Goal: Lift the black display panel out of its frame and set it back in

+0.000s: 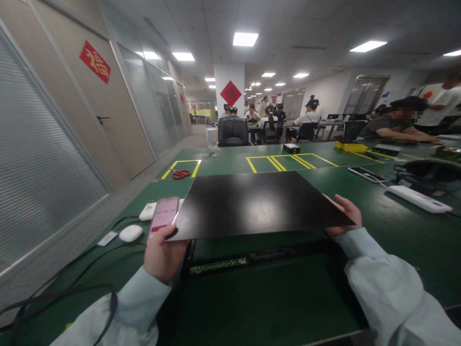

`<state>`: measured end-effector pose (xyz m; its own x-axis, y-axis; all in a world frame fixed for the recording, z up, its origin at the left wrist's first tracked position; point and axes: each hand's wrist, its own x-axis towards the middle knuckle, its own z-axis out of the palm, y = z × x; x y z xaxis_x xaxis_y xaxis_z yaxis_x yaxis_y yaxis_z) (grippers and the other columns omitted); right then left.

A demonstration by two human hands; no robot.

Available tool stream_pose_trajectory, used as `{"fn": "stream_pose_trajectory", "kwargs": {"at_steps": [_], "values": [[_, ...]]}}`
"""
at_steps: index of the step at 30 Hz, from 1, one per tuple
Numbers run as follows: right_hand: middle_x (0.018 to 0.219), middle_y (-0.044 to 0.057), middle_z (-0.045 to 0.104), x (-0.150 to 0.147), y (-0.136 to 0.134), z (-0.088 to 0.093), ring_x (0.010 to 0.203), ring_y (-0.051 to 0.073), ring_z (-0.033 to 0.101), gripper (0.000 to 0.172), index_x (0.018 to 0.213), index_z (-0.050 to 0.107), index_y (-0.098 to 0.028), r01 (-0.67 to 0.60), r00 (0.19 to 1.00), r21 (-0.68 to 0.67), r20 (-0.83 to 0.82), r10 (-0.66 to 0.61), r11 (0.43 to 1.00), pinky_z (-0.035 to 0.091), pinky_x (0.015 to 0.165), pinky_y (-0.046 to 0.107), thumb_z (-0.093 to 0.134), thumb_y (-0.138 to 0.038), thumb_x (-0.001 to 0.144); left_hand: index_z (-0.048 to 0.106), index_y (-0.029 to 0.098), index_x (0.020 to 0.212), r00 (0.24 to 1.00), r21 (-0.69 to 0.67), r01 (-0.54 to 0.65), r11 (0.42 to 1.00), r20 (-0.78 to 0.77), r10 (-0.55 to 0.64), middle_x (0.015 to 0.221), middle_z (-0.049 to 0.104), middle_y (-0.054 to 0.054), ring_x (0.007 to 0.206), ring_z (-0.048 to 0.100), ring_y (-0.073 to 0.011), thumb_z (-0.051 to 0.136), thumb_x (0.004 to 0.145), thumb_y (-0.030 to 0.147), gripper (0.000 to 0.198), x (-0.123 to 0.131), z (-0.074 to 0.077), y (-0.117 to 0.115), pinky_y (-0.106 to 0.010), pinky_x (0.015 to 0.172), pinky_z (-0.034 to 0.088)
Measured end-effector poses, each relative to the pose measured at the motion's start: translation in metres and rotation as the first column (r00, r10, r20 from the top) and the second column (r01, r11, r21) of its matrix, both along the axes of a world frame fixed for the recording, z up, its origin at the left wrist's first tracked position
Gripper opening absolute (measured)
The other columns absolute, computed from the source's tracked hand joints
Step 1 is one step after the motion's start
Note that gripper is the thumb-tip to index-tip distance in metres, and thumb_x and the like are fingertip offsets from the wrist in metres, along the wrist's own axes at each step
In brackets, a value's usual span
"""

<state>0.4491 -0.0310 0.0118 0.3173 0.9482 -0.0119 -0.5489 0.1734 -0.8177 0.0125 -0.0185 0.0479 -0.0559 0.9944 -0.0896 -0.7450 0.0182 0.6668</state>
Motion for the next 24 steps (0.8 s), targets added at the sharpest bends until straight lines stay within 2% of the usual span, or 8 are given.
{"fn": "stream_pose_trajectory", "kwargs": {"at_steps": [3,8,10,13,16,18,20,24], "values": [[0.078,0.007,0.077,-0.004,-0.002,0.000,0.087,0.032,0.076,0.018,0.082,0.073,-0.023,-0.128,0.992,-0.072,-0.015,0.127,0.989,0.064,0.081,0.049,0.072,-0.034,0.067,0.064,0.019,0.137,0.999,0.002,-0.040,0.999,-0.011,0.040,0.112,0.079,-0.008,0.102,0.074,-0.0291,0.057,0.071,0.007,0.067,0.002,0.002,0.000,-0.045,0.096,0.058],[0.078,0.005,0.077,-0.006,-0.005,-0.003,0.069,0.027,0.074,0.019,0.087,0.073,-0.023,-0.196,0.980,-0.200,-0.017,0.196,0.960,0.063,0.055,0.040,0.072,-0.028,0.069,0.066,0.018,0.133,0.997,0.003,-0.068,0.998,-0.023,0.068,0.111,0.079,-0.008,0.103,0.073,-0.0271,0.055,0.075,0.010,0.060,0.002,0.004,0.002,-0.040,0.093,0.059],[0.079,0.006,0.077,-0.006,-0.005,-0.004,0.066,0.026,0.073,0.021,0.089,0.073,-0.022,-0.202,0.978,-0.213,0.010,0.209,0.956,0.061,0.051,0.038,0.071,-0.027,0.068,0.067,0.019,0.132,0.997,-0.006,-0.068,0.998,-0.031,0.068,0.110,0.079,-0.008,0.104,0.072,-0.0262,0.053,0.079,0.011,0.055,0.002,0.005,0.002,-0.039,0.090,0.059],[0.078,0.007,0.076,-0.005,-0.002,-0.004,0.073,0.026,0.074,0.020,0.084,0.070,-0.023,-0.098,0.992,-0.140,0.062,0.108,0.985,0.063,0.065,0.041,0.068,-0.024,0.064,0.068,0.020,0.129,0.998,0.015,-0.026,1.000,-0.065,0.027,0.111,0.078,-0.008,0.104,0.072,-0.0264,0.054,0.087,0.020,0.045,0.001,0.001,0.002,-0.038,0.083,0.060],[0.077,0.006,0.075,-0.002,0.000,-0.001,0.082,0.028,0.074,0.015,0.076,0.067,-0.024,0.061,0.995,-0.095,0.090,-0.053,0.994,0.062,0.080,0.046,0.064,-0.024,0.061,0.071,0.021,0.124,0.979,0.037,0.087,0.995,-0.185,-0.079,0.116,0.077,-0.009,0.104,0.070,-0.0281,0.062,0.087,0.036,0.040,0.000,-0.011,0.004,-0.039,0.081,0.059],[0.078,0.006,0.075,0.000,0.000,0.002,0.086,0.029,0.074,0.017,0.076,0.066,-0.025,0.128,0.988,-0.098,0.095,-0.119,0.987,0.060,0.085,0.049,0.062,-0.025,0.060,0.075,0.020,0.115,0.945,0.045,0.158,0.986,-0.296,-0.138,0.117,0.077,-0.010,0.112,0.068,-0.0308,0.068,0.084,0.040,0.038,-0.001,-0.021,0.008,-0.042,0.090,0.057],[0.079,0.006,0.075,-0.001,-0.001,0.004,0.090,0.030,0.073,0.019,0.078,0.067,-0.025,0.171,0.982,-0.088,0.097,-0.163,0.981,0.059,0.088,0.050,0.060,-0.025,0.060,0.078,0.018,0.106,0.899,0.068,0.210,0.975,-0.406,-0.165,0.118,0.077,-0.011,0.124,0.062,-0.0331,0.073,0.081,0.041,0.035,-0.004,-0.031,0.013,-0.043,0.106,0.049],[0.078,0.004,0.072,-0.008,0.001,0.009,0.082,0.025,0.072,0.030,0.087,0.068,-0.024,0.280,0.960,-0.006,0.024,-0.280,0.960,0.062,0.075,0.043,0.058,-0.019,0.059,0.078,0.021,0.109,0.761,0.115,0.189,0.975,-0.644,-0.072,0.125,0.074,-0.012,0.137,0.053,-0.0365,0.079,0.075,0.048,0.043,-0.013,-0.039,0.019,-0.047,0.121,0.030]]}}
